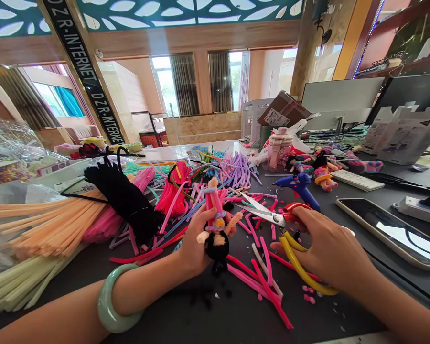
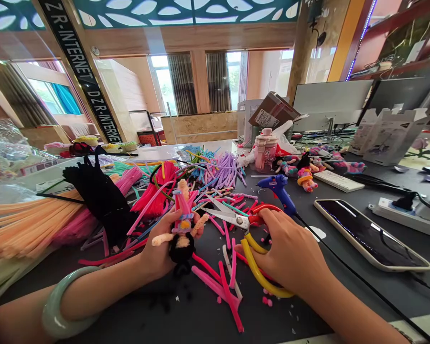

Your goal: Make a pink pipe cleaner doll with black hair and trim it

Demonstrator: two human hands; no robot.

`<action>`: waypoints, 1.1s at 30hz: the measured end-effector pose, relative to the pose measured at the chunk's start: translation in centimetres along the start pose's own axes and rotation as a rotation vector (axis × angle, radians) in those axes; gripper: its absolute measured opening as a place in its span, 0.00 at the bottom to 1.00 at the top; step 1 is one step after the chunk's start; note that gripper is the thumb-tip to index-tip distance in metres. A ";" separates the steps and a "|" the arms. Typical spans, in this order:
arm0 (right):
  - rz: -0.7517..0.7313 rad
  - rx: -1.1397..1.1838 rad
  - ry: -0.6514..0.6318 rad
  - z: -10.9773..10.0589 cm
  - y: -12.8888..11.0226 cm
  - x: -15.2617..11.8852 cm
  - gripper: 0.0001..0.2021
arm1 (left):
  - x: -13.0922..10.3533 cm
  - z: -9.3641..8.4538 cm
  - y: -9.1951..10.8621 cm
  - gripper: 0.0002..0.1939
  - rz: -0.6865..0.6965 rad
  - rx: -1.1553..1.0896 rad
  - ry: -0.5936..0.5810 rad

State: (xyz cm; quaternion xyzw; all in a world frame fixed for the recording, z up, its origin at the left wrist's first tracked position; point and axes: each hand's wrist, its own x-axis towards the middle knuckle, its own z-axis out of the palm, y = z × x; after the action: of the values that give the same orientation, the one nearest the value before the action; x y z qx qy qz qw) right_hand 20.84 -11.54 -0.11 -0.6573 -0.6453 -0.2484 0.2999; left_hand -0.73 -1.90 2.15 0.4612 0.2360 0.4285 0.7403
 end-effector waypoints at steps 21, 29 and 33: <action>0.073 0.090 0.047 -0.4 -0.7 0.2 0.24 | 0.3 -0.1 -0.6 0.19 0.312 0.152 0.108; 0.005 0.114 0.108 0.0 -0.2 -0.1 0.21 | -0.3 0.1 0.0 0.15 0.197 0.158 0.008; 0.009 0.093 0.127 0.2 -0.1 -0.2 0.20 | -0.5 0.1 0.4 0.15 0.066 0.070 -0.128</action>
State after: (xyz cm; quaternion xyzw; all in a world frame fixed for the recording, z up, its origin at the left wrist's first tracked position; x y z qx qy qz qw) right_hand 20.69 -11.49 -0.40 -0.6283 -0.6330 -0.2578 0.3715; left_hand -1.06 -2.26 2.55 0.5207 0.1876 0.4139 0.7228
